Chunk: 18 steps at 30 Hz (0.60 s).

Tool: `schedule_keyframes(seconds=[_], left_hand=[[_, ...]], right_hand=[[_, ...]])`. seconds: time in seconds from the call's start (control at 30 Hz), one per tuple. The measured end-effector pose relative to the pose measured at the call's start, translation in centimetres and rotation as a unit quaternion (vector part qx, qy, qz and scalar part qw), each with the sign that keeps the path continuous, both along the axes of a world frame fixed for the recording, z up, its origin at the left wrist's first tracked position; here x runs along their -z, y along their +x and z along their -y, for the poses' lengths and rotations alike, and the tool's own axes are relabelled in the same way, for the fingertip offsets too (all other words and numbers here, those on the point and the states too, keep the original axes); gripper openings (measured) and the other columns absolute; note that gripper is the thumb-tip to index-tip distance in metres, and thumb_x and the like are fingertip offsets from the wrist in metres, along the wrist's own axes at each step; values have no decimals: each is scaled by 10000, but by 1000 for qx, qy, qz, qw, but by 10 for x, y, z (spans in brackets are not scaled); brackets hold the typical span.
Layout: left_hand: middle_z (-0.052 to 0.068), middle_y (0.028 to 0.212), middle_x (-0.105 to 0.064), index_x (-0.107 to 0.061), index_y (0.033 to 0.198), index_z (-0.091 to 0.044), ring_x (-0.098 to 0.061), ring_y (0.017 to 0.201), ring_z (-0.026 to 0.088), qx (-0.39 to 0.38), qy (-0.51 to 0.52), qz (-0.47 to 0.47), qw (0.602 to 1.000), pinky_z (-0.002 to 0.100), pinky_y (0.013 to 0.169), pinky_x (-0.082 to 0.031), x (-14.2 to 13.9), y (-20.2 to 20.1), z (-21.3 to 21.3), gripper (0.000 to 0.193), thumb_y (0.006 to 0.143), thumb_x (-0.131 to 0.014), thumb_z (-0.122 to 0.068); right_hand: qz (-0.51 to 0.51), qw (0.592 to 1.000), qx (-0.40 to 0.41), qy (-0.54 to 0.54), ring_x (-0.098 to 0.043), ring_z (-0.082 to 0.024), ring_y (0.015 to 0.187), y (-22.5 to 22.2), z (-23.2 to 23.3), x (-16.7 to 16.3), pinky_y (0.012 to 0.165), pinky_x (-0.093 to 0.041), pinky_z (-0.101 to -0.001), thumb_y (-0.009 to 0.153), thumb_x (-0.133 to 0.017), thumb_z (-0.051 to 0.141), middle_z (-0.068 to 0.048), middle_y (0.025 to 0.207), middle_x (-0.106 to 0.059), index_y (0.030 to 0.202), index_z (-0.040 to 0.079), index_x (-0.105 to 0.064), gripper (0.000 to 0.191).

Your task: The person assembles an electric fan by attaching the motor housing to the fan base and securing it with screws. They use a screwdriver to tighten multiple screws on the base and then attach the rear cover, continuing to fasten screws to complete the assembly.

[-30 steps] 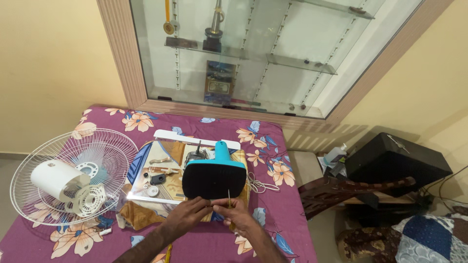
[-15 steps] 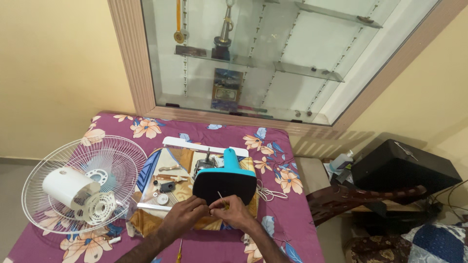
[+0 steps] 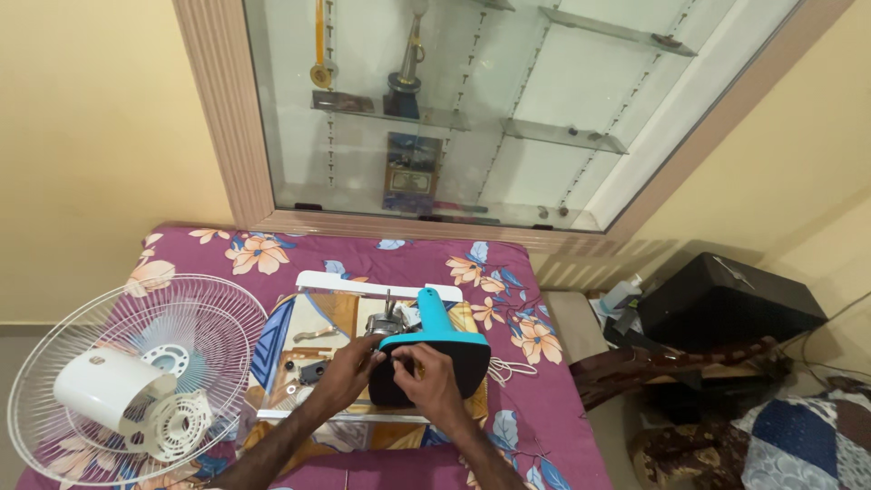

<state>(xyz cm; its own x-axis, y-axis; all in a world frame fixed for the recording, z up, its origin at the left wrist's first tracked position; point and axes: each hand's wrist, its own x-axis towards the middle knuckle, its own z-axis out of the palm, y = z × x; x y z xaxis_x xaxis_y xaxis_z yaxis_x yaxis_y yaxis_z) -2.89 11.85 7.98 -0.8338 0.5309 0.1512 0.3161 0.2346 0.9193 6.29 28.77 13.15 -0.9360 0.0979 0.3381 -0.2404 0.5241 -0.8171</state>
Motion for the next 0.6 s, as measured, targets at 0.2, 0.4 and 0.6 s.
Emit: schedule_keyframes(seconds=[0.2,0.4,0.6], left_hand=[[184,1144,-669,-613,1343,-49,-656,1032,314,30,22,-93,995,451,881,-528,5,0,0,376,973,-598,-115],[160,1101,-687,-630,1347,-72,-687,970,285,43,8,-47,998,421,836,-548,0,-2,4,377,977,-605,-144],[165,1098,-684,-620,1363,-61,-694,961,284,54,12,-61,997,424,826,-552,0,-1,8,391,975,-606,-113]], right_hand=[[-72,996,52,-15,-731,-169,796,-5,11,23,637,-588,-309,872,-771,34,-130,920,-713,1119,11,-485,378],[-136,989,17,52,-789,-212,812,-5,8,48,634,-645,-311,917,-744,24,-148,972,-729,1154,7,-447,380],[-176,978,25,113,-773,-244,712,-8,12,54,555,-612,-333,925,-744,14,-156,974,-756,1096,8,-464,327]])
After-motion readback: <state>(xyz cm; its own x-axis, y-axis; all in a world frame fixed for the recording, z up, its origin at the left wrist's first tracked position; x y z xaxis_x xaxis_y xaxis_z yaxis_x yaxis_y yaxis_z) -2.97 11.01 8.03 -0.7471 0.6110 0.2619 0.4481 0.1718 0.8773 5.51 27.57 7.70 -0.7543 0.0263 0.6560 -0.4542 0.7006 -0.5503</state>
